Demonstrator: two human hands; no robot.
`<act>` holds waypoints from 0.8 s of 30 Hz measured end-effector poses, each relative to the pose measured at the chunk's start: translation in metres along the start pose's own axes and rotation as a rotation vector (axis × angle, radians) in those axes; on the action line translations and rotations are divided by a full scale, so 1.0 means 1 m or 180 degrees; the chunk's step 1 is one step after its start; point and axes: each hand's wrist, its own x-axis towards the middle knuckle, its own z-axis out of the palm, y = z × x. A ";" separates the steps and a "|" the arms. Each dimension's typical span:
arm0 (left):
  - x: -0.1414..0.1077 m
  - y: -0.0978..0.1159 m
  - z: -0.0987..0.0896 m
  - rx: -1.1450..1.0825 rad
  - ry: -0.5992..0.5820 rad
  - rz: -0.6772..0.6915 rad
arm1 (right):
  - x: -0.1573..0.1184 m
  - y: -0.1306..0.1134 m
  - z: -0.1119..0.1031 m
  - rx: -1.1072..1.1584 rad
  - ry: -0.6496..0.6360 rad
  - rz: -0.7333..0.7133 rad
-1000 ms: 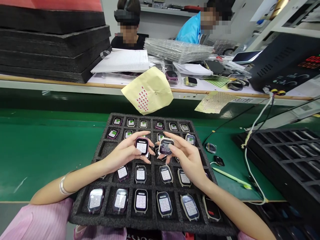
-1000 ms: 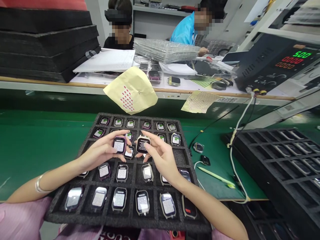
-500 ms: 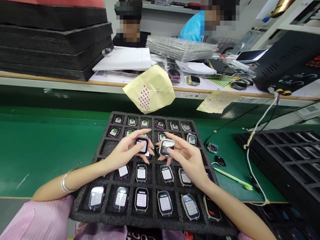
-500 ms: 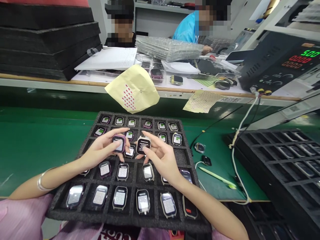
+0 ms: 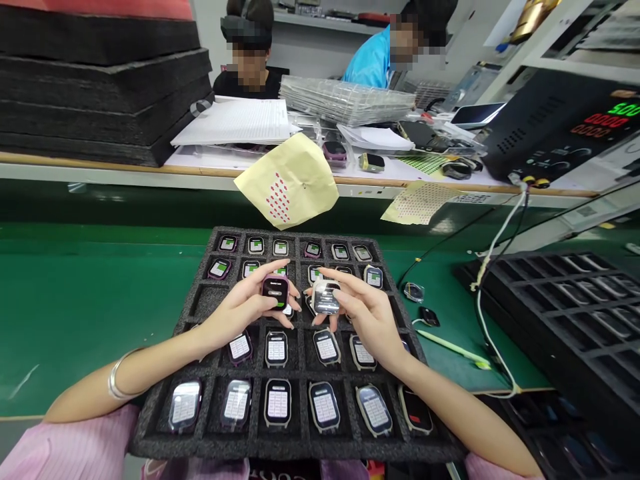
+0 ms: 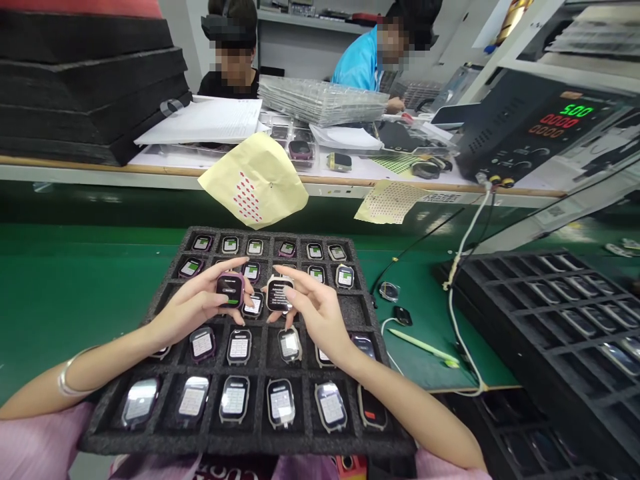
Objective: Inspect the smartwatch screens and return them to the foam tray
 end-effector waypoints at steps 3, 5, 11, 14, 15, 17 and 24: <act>0.000 0.002 0.003 -0.0025 0.0074 -0.0137 | 0.000 0.001 -0.001 -0.0005 0.0001 -0.0003; -0.001 0.004 0.005 -0.0038 0.0065 -0.0187 | 0.000 0.000 0.000 -0.0065 0.0045 0.0011; -0.001 0.004 0.005 -0.0028 0.0037 -0.0202 | 0.000 0.002 0.003 -0.0182 0.0125 0.0071; -0.001 0.003 0.004 0.0019 0.0015 -0.0156 | -0.001 0.000 0.003 -0.0176 0.0098 0.0071; -0.001 0.002 0.004 0.0031 0.0002 -0.0133 | -0.002 -0.002 0.003 -0.0111 0.0044 0.0039; -0.001 0.001 0.004 0.0052 -0.0013 -0.0093 | -0.006 -0.009 0.004 0.0092 -0.0115 -0.0061; -0.001 0.005 0.008 0.0174 0.0098 -0.0043 | -0.031 -0.052 0.013 0.0443 -0.0822 -0.0068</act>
